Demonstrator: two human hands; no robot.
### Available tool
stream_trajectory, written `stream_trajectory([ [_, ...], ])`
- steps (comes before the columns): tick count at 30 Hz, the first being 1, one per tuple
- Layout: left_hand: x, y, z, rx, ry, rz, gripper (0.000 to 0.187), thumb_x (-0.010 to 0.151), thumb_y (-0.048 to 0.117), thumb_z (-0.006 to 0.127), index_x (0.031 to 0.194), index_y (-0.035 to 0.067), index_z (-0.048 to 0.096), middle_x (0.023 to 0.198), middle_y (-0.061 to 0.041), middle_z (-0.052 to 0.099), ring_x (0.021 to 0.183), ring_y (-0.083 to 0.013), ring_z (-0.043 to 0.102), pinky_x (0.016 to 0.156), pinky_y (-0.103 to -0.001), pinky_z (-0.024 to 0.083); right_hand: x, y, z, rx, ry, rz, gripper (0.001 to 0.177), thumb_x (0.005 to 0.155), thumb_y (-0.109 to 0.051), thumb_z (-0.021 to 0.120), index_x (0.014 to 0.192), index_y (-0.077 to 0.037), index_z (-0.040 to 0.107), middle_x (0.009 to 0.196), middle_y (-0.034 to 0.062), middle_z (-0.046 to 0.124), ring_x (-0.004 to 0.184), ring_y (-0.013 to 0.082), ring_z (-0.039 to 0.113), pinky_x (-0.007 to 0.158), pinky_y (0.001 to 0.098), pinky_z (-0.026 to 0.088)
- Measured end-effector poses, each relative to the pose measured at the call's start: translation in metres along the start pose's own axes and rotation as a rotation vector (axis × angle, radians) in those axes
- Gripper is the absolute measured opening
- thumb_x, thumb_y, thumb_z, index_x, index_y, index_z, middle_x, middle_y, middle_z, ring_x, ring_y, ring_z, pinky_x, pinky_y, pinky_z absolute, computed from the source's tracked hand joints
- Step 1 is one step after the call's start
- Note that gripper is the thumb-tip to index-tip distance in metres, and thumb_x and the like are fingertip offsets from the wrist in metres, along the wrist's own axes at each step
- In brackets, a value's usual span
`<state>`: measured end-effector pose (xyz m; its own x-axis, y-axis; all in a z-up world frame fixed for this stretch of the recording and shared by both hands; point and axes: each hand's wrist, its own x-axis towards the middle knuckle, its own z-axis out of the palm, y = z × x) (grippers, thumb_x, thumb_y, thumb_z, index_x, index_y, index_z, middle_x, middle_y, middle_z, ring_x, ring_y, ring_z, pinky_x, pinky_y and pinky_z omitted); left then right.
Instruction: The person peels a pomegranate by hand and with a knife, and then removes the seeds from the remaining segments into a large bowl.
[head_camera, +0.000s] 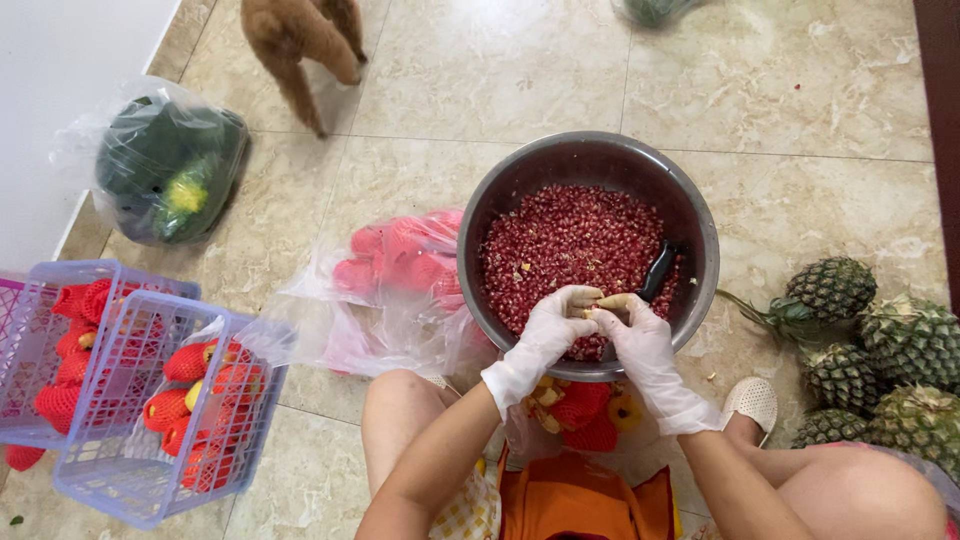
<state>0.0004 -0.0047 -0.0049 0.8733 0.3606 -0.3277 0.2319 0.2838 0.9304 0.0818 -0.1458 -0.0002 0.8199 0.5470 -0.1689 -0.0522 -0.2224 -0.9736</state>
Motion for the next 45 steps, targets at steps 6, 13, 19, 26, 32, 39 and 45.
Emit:
stream_trajectory([
  [6,0.004,-0.005,-0.004,-0.119,-0.047,0.012,0.051,0.083,-0.012,0.068,0.132,-0.003,0.061,0.118,-0.011,0.068,0.105,-0.0177,0.067,0.093,-0.03,0.058,0.009,0.005,0.004,0.035,-0.058,0.128,0.023,0.097,-0.023,0.068,0.109,-0.003,0.065,0.089,0.0044,0.072,0.072,0.0104,0.066,0.065,0.0255,0.055],
  [13,0.004,-0.009,-0.002,-0.088,-0.041,-0.052,0.052,0.082,-0.012,0.067,0.132,-0.002,0.061,0.116,-0.011,0.069,0.101,-0.0195,0.067,0.09,-0.031,0.058,0.005,0.003,0.005,-0.111,-0.039,0.081,0.027,0.096,-0.025,0.067,0.112,-0.003,0.064,0.085,0.0049,0.071,0.069,0.0098,0.064,0.062,0.0268,0.054],
  [19,0.007,-0.01,-0.007,-0.099,-0.058,-0.063,0.05,0.082,-0.012,0.068,0.131,-0.003,0.062,0.115,-0.011,0.07,0.103,-0.0172,0.067,0.092,-0.029,0.055,0.013,0.01,0.004,-0.061,-0.148,0.164,0.029,0.102,-0.028,0.061,0.116,-0.003,0.064,0.081,0.0077,0.067,0.065,0.0134,0.059,0.059,0.0292,0.05],
  [26,0.005,-0.012,-0.003,0.024,-0.019,-0.061,0.048,0.083,-0.01,0.066,0.13,-0.002,0.063,0.115,-0.009,0.07,0.102,-0.0166,0.067,0.092,-0.029,0.057,0.012,0.011,-0.001,-0.265,-0.162,0.002,0.035,0.096,-0.027,0.067,0.118,-0.001,0.063,0.089,-0.0012,0.069,0.078,0.0065,0.066,0.069,0.0237,0.053],
  [32,0.005,-0.006,-0.005,-0.06,-0.101,-0.08,0.049,0.081,-0.011,0.067,0.129,-0.001,0.063,0.117,-0.008,0.071,0.104,-0.0153,0.067,0.092,-0.027,0.055,0.013,0.019,0.001,0.036,-0.273,0.216,0.032,0.101,-0.025,0.058,0.123,-0.003,0.065,0.078,0.0006,0.061,0.064,0.0095,0.053,0.058,0.0259,0.045],
  [39,0.001,-0.004,-0.009,-0.049,-0.093,-0.09,0.043,0.084,-0.007,0.066,0.126,-0.002,0.065,0.113,-0.009,0.071,0.102,-0.0158,0.067,0.091,-0.026,0.054,0.015,0.016,-0.005,0.384,-0.284,0.42,0.034,0.104,-0.029,0.056,0.12,0.0,0.061,0.078,0.0002,0.058,0.062,0.011,0.051,0.055,0.0256,0.042],
  [45,-0.004,0.008,-0.008,-0.105,-0.041,-0.019,0.039,0.081,-0.005,0.07,0.12,-0.003,0.069,0.104,-0.009,0.073,0.095,-0.0155,0.069,0.088,-0.029,0.056,0.006,-0.011,0.003,0.062,-0.231,0.053,0.032,0.094,-0.024,0.067,0.119,-0.005,0.062,0.092,-0.0016,0.068,0.08,0.0063,0.064,0.068,0.0226,0.055],
])
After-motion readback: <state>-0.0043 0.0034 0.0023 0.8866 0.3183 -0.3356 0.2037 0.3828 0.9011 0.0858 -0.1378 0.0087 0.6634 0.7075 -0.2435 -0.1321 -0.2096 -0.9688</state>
